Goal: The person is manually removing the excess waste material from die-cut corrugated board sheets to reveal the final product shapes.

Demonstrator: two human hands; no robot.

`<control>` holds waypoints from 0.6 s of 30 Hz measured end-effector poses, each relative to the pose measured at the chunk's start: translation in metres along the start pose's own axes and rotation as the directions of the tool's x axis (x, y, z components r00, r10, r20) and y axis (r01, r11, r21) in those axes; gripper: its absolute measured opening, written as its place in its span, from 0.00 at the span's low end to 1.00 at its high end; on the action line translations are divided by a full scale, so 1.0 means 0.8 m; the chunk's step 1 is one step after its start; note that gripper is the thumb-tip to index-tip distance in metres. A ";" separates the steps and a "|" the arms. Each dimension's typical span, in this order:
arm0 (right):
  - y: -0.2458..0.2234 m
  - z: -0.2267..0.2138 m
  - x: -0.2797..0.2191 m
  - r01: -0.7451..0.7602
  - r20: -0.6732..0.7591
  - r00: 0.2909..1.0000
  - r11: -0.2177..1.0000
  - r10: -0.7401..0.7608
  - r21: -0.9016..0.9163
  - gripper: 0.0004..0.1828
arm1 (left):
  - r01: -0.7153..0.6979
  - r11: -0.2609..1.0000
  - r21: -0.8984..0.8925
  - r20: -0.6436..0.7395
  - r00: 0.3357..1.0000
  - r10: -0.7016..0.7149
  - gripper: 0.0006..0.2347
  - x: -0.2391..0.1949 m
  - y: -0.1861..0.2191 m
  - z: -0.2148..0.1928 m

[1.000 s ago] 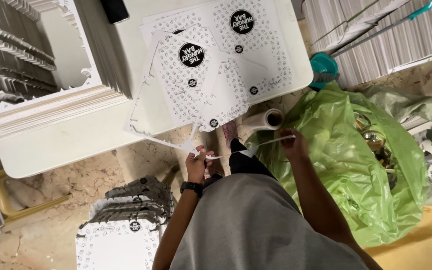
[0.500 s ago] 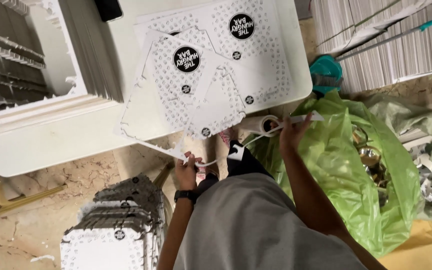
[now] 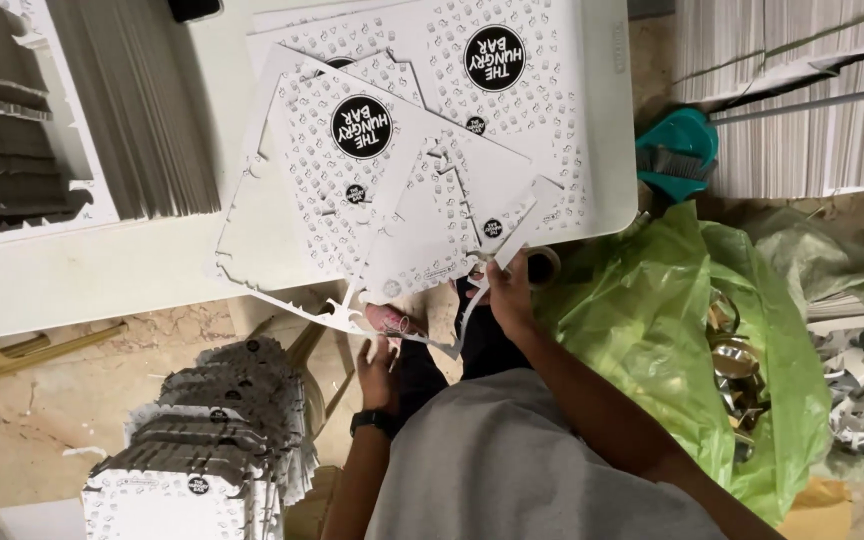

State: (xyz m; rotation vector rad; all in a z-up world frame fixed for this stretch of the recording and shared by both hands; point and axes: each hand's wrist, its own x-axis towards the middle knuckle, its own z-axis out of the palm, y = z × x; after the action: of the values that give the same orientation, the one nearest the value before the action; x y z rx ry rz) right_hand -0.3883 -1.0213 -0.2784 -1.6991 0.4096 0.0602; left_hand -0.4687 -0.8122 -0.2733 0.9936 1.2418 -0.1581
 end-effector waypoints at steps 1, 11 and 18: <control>-0.013 -0.003 0.004 -0.162 0.016 0.987 0.987 0.161 0.017 0.46 | 0.119 0.993 0.017 0.017 0.993 -0.119 0.42 -0.012 -0.003 0.008; -0.027 -0.031 0.093 -0.451 -0.064 0.849 0.783 0.524 0.430 0.28 | -0.023 0.960 0.280 0.295 0.953 -0.064 0.20 0.045 -0.096 0.008; -0.049 -0.075 0.213 -0.362 -0.176 0.886 0.876 0.430 0.319 0.27 | -0.140 0.980 0.139 0.223 0.969 0.107 0.15 0.043 -0.104 -0.015</control>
State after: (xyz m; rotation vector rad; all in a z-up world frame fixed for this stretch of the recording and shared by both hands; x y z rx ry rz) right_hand -0.2287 -1.1149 -0.2766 -1.3237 0.9108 0.0938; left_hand -0.5141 -0.8389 -0.3470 1.1529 0.9781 -0.2600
